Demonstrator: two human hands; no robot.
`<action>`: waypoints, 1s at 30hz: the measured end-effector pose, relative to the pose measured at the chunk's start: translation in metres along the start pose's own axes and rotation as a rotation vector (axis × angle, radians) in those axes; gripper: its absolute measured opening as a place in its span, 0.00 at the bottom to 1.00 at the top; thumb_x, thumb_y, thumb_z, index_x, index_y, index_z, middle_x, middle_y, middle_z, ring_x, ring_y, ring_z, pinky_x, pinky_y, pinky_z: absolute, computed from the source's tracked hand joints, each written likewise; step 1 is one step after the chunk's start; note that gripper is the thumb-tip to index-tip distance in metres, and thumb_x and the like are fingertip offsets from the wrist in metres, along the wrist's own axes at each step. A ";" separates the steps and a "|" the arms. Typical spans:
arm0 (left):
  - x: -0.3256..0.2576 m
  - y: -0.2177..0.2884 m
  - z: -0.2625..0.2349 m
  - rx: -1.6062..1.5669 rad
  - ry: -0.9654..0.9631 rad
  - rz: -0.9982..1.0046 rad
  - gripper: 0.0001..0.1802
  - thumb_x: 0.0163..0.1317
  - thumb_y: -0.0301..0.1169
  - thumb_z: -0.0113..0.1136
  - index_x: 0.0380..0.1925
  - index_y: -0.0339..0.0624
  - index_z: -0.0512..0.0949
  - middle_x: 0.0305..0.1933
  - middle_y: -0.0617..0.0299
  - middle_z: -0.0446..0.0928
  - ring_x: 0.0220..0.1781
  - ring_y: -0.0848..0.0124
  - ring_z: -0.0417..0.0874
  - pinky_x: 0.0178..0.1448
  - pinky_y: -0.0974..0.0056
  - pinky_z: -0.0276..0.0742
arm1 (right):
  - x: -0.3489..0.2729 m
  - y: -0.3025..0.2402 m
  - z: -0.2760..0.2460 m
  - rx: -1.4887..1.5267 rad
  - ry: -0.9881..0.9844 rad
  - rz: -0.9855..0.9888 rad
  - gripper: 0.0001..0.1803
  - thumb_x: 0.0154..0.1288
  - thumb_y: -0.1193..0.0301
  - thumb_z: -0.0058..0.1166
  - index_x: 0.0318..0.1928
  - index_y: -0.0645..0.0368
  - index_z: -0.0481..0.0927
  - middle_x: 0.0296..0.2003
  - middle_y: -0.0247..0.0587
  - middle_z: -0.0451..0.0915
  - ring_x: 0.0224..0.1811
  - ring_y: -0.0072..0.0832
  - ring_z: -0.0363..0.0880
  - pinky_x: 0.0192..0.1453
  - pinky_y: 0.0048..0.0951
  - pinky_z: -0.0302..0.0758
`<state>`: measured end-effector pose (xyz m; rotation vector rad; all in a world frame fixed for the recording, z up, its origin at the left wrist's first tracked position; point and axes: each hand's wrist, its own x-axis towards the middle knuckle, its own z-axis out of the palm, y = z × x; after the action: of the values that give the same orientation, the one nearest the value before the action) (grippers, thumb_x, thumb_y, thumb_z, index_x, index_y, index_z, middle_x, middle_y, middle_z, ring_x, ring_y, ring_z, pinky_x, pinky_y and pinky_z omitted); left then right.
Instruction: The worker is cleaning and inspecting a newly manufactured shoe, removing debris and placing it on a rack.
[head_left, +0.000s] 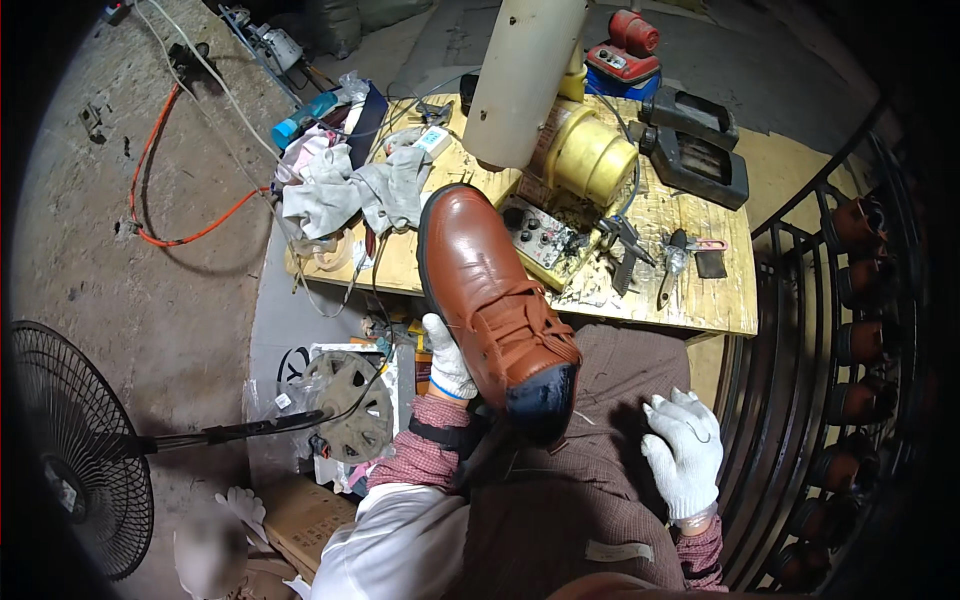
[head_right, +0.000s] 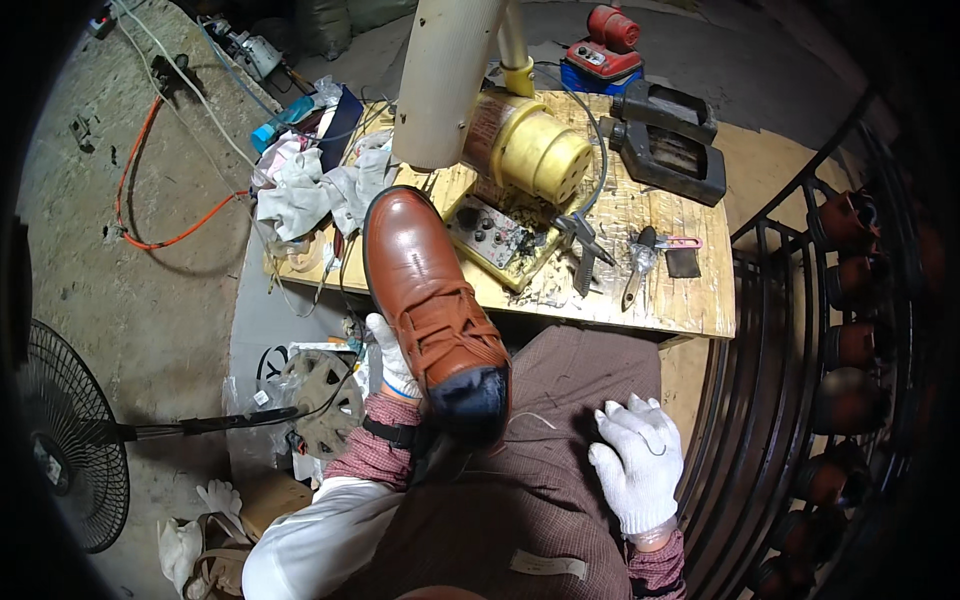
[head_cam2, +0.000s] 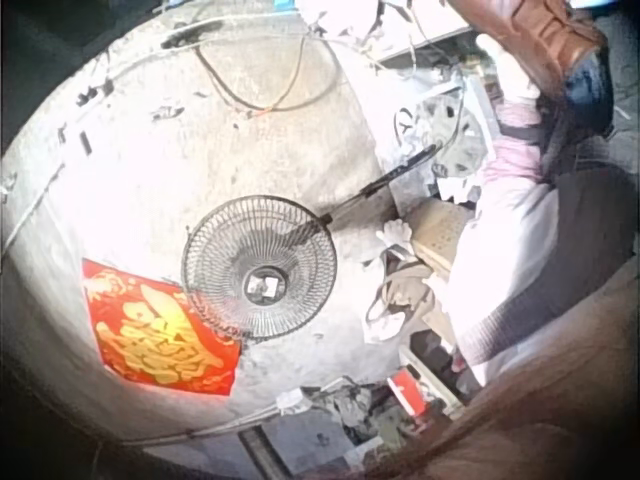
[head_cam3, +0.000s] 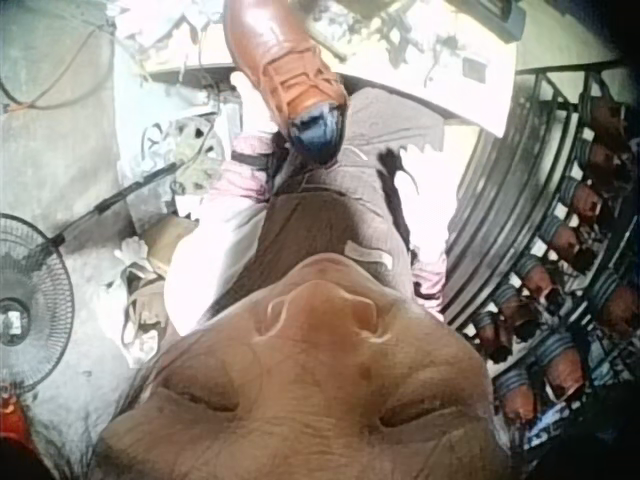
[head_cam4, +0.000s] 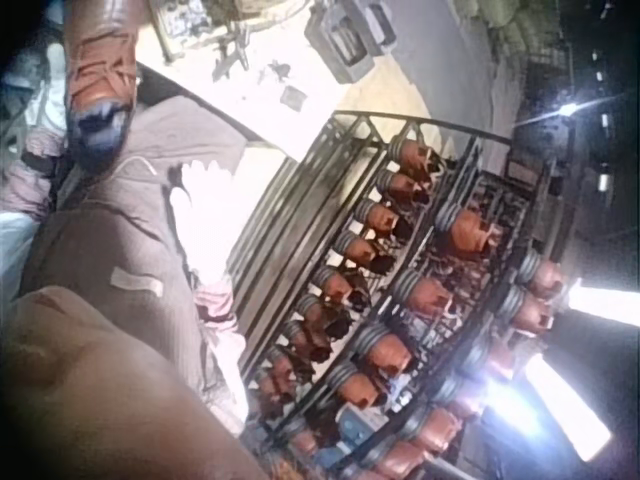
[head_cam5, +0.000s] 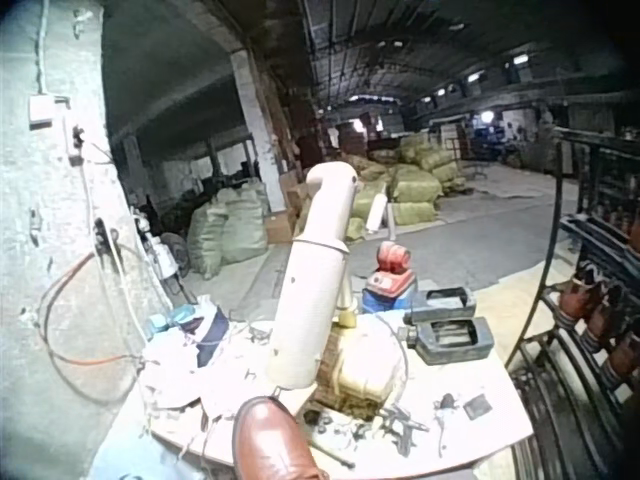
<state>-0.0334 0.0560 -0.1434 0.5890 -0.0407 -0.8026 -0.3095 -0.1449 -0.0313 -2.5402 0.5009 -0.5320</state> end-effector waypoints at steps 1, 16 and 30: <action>-0.003 0.001 0.016 0.175 0.176 0.030 0.60 0.58 0.79 0.50 0.78 0.47 0.59 0.77 0.51 0.66 0.76 0.52 0.69 0.79 0.46 0.66 | -0.001 -0.001 0.000 -0.005 -0.004 -0.009 0.16 0.54 0.68 0.69 0.45 0.55 0.88 0.47 0.38 0.86 0.57 0.45 0.82 0.70 0.50 0.73; 0.030 0.047 0.099 0.392 0.193 0.011 0.44 0.77 0.63 0.44 0.77 0.40 0.60 0.75 0.53 0.68 0.72 0.61 0.75 0.76 0.54 0.72 | -0.016 0.011 0.010 0.010 -0.053 0.051 0.15 0.54 0.67 0.69 0.43 0.55 0.87 0.46 0.38 0.87 0.56 0.45 0.83 0.70 0.50 0.73; 0.077 0.089 0.100 0.624 0.313 0.535 0.37 0.82 0.37 0.46 0.83 0.42 0.44 0.84 0.55 0.51 0.79 0.65 0.64 0.79 0.59 0.62 | -0.026 0.037 0.014 0.020 -0.014 0.133 0.13 0.53 0.69 0.69 0.40 0.56 0.88 0.42 0.40 0.87 0.51 0.46 0.83 0.67 0.49 0.75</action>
<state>0.0546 0.0035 -0.0279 1.2264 -0.1578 -0.1536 -0.3350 -0.1581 -0.0696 -2.4687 0.6499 -0.4674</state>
